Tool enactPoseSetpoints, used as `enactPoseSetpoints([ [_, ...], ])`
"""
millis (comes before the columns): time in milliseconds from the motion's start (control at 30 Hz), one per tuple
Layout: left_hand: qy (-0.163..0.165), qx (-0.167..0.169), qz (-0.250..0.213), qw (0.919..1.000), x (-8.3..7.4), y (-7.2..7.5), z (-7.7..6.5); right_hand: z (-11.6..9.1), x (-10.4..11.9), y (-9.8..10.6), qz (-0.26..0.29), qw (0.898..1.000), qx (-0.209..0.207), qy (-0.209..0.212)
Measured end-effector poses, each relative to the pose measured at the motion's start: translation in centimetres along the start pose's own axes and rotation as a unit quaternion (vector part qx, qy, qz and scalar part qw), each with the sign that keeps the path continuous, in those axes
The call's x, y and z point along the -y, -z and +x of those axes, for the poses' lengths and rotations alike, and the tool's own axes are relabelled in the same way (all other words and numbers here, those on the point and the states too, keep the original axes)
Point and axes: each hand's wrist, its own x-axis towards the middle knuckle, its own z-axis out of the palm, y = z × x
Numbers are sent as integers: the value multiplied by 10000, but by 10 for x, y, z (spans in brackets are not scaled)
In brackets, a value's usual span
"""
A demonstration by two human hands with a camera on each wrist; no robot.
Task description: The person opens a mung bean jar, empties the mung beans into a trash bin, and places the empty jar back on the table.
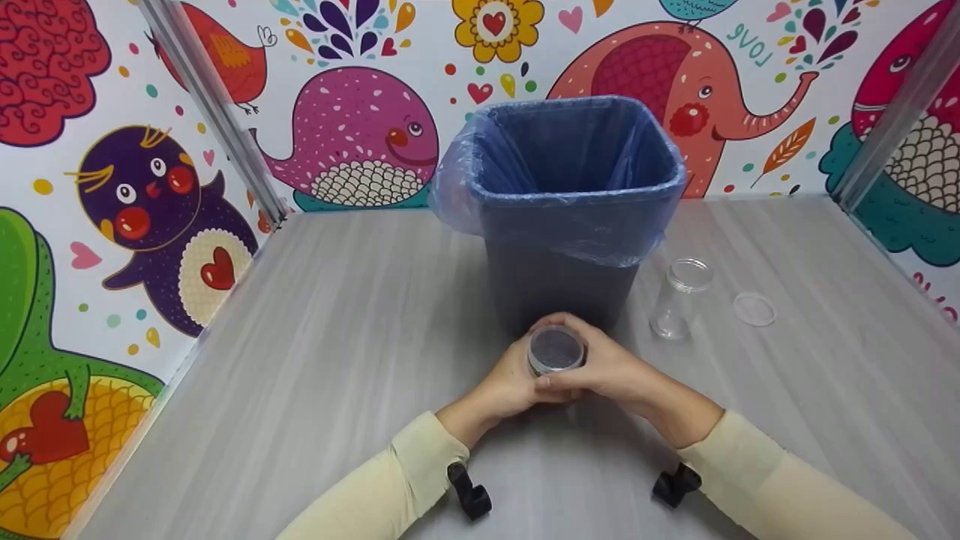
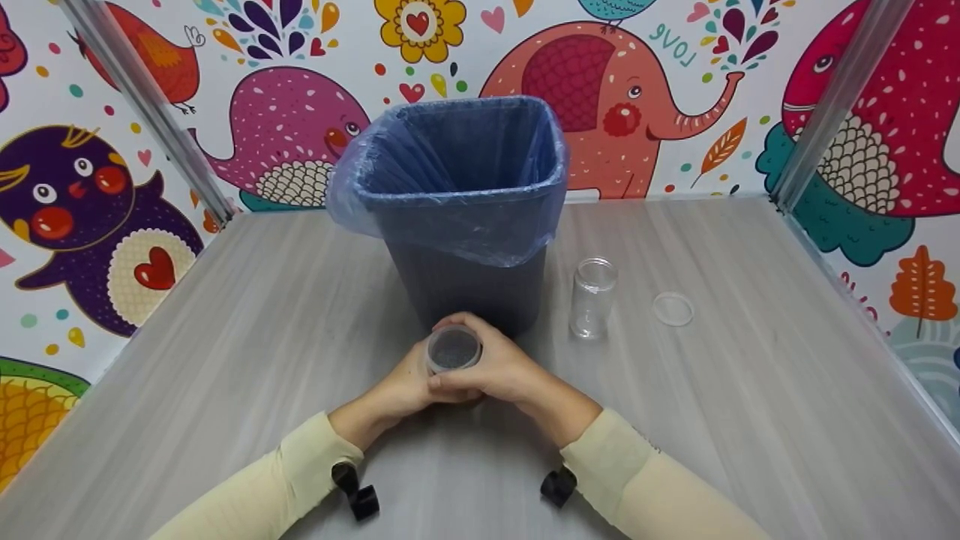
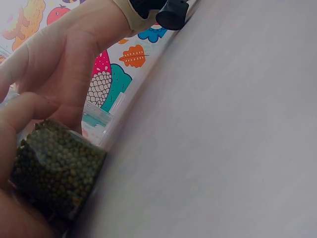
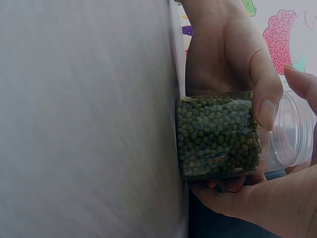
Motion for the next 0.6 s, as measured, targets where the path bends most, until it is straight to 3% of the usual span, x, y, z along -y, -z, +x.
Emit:
enactPoseSetpoints([
  [333, -21, -98, 153, 9998, 1, 0, 0, 0, 0, 0, 304, 9994, 74, -134],
  [600, -7, -162, 41, 9999, 1, 0, 0, 0, 0, -2, 307, 9989, -287, -202],
])
